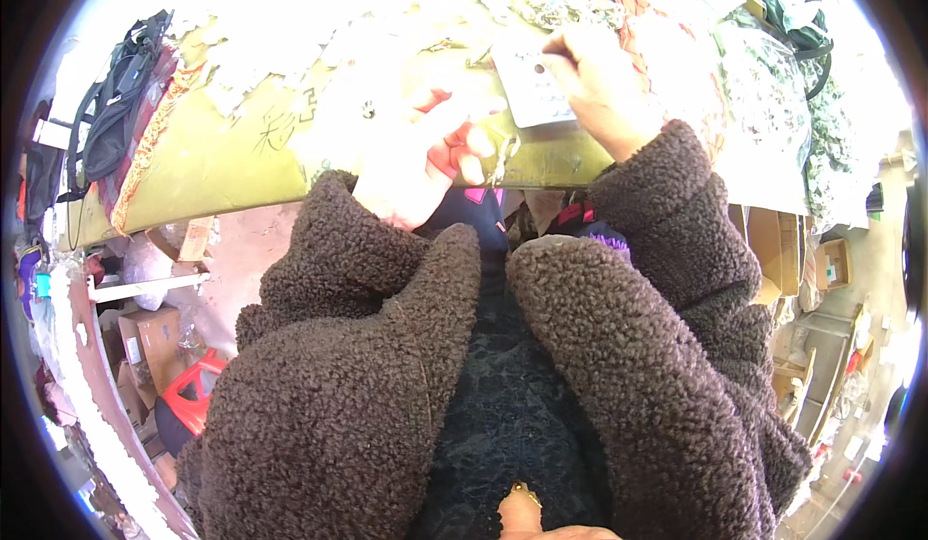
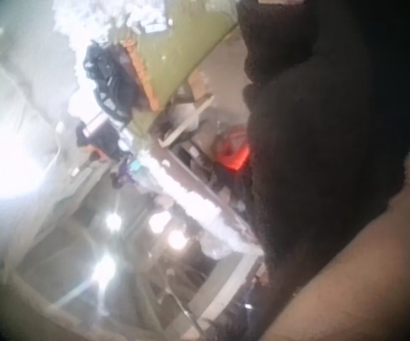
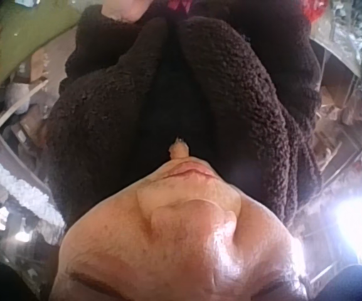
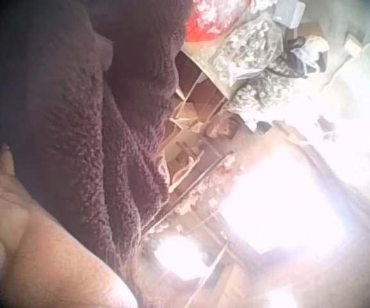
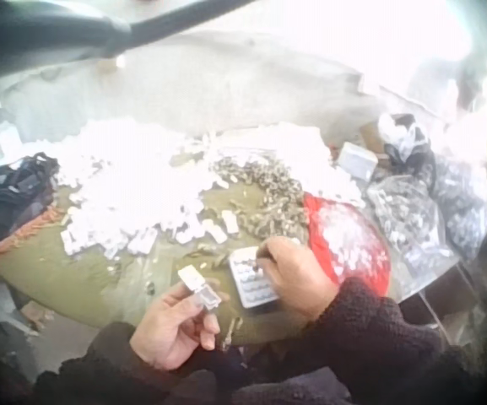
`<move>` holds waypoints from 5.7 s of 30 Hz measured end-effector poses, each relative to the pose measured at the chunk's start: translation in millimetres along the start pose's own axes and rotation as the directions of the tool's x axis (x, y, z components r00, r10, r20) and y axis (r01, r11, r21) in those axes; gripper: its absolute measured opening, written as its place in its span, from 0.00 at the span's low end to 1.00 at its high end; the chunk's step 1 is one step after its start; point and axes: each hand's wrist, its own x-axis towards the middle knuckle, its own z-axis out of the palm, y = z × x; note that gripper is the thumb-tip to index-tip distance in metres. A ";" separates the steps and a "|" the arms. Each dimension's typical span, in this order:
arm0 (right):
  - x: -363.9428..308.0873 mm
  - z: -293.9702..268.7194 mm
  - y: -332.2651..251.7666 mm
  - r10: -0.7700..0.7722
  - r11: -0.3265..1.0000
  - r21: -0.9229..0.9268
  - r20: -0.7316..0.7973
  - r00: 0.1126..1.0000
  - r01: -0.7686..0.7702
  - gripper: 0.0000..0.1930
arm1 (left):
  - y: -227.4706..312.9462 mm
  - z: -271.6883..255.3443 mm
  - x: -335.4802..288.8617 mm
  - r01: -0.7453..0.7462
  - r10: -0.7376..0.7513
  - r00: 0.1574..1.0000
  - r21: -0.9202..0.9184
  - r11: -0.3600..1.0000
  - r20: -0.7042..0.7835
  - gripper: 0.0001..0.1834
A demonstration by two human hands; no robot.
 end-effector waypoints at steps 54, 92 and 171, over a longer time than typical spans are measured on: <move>-14.0 -0.3 -77.2 -0.268 0.914 0.307 -0.031 0.963 0.264 0.10 | 11.3 -21.2 5.0 0.075 -0.082 0.992 0.075 0.994 0.094 0.14; 5.6 7.7 -53.8 -0.210 0.972 0.098 -0.067 0.975 0.215 0.05 | 10.1 -17.6 3.9 0.101 -0.101 0.995 -0.043 0.994 0.006 0.13; -113.9 -24.4 -15.4 -0.375 0.905 0.118 -0.233 0.897 0.409 0.10 | -50.6 20.4 -15.2 0.291 -0.302 0.948 0.110 0.950 0.100 0.13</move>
